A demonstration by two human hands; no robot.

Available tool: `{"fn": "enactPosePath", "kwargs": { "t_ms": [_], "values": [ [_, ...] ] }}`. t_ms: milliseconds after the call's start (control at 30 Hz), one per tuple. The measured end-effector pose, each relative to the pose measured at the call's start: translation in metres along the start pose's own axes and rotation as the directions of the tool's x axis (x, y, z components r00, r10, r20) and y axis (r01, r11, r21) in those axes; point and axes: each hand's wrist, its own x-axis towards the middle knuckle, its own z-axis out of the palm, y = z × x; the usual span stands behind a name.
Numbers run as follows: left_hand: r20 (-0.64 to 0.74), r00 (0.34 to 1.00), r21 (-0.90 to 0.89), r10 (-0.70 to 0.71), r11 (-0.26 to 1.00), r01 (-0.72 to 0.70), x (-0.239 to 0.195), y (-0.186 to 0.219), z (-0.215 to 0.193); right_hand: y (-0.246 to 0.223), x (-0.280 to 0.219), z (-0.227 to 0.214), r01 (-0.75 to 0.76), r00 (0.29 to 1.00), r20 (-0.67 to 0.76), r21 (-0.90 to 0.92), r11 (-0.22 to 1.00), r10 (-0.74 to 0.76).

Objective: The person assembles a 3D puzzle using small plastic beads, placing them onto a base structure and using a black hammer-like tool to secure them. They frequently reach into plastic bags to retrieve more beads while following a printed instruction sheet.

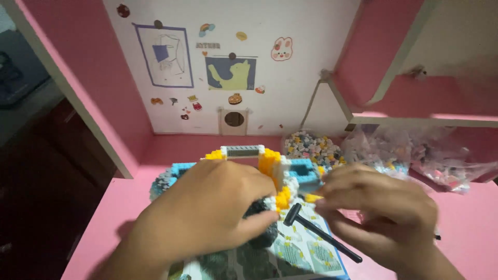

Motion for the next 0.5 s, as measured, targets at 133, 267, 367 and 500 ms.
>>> {"fn": "enactPosePath", "kwargs": {
  "t_ms": [133,267,367,500],
  "values": [
    [0.096,0.995,-0.095,-0.040,0.994,0.049,-0.004,0.008,-0.009,0.006,0.011,0.019,-0.026,0.998,-0.045,0.185,0.982,0.035],
    [0.244,0.942,-0.132,-0.231,0.954,0.269,0.001,0.018,-0.027,0.009,0.008,0.021,-0.122,0.992,0.037,0.188,0.974,0.117],
    [0.357,0.876,-0.117,-0.323,0.915,0.386,0.007,0.024,-0.039,0.013,0.006,0.021,-0.233,0.972,0.082,0.168,0.958,0.222],
    [0.394,0.854,-0.184,-0.340,0.881,0.436,0.012,0.021,-0.038,0.020,0.006,0.017,-0.249,0.965,0.130,0.181,0.951,0.228]
  ]
}}
